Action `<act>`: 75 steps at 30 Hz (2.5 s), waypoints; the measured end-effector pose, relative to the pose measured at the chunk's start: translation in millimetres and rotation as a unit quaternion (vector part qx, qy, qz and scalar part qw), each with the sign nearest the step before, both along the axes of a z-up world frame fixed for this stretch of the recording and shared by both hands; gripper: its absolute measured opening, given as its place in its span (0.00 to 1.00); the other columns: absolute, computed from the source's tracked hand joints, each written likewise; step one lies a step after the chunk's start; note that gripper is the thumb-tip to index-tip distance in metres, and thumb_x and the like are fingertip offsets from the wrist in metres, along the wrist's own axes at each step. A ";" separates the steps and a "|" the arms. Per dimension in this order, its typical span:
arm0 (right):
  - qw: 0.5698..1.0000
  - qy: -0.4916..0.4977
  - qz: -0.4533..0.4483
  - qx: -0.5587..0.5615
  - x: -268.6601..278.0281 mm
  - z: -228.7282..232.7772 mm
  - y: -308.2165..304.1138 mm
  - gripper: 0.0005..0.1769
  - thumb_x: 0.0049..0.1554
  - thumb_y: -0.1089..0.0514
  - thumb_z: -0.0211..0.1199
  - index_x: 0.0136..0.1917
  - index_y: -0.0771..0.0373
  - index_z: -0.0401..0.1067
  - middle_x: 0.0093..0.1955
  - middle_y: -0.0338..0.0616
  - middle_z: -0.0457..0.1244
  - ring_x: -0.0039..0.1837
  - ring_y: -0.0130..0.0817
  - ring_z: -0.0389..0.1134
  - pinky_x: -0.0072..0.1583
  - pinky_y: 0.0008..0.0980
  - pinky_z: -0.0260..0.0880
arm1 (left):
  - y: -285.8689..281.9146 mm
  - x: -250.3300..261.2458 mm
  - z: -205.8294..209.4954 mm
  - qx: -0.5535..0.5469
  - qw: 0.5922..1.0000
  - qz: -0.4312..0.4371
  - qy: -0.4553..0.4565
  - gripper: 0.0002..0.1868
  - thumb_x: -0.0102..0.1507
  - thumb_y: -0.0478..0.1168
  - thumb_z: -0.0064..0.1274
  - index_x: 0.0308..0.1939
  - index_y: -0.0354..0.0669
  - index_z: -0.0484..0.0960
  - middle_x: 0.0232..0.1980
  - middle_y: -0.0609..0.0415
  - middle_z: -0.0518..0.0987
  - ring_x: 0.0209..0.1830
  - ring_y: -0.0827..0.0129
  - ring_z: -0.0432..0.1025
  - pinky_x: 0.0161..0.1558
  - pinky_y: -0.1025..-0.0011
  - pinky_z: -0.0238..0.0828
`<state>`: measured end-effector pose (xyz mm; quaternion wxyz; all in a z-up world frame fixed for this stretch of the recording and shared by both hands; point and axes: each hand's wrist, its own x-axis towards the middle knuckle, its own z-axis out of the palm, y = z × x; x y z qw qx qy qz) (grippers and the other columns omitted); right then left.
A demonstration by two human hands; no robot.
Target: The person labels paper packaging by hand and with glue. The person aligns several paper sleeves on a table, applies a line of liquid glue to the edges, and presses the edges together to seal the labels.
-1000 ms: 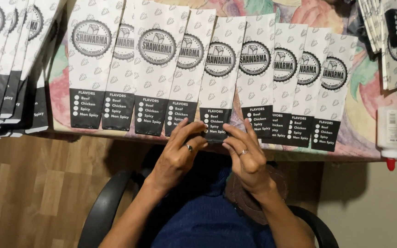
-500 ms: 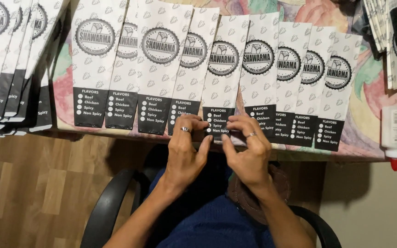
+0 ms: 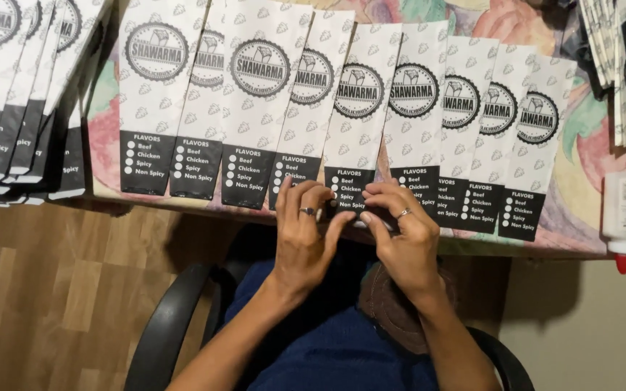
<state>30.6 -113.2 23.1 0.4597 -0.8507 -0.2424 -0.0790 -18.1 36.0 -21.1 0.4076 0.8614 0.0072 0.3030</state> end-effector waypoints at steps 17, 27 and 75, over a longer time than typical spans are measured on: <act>0.998 -0.056 -0.004 -0.001 -6.2 -0.9 4.1 0.07 0.55 0.72 0.68 0.48 0.70 0.75 0.53 0.52 0.70 0.59 0.53 0.73 0.72 0.52 0.63 | 0.0 -5.0 -10.4 0.099 0.991 0.002 -0.090 0.09 0.68 0.26 0.49 0.52 0.30 0.80 0.49 0.41 0.80 0.52 0.50 0.78 0.67 0.50 0.69; 0.994 -0.102 0.028 0.001 -21.0 -17.9 13.9 0.15 0.58 0.74 0.62 0.58 0.69 0.76 0.67 0.57 0.66 0.68 0.53 0.68 0.73 0.52 0.59 | 15.5 -11.9 -13.4 0.105 0.977 -0.025 -0.182 0.12 0.65 0.26 0.49 0.51 0.33 0.84 0.53 0.39 0.83 0.54 0.48 0.80 0.65 0.48 0.71; 0.993 -0.108 0.017 0.036 -18.3 -17.8 23.4 0.04 0.57 0.70 0.67 0.41 0.74 0.75 0.55 0.56 0.71 0.58 0.50 0.75 0.75 0.54 0.59 | 41.8 -7.2 7.6 -0.039 0.993 -0.110 -0.028 0.03 0.66 0.33 0.57 0.38 0.36 0.82 0.55 0.45 0.78 0.52 0.51 0.81 0.54 0.61 0.82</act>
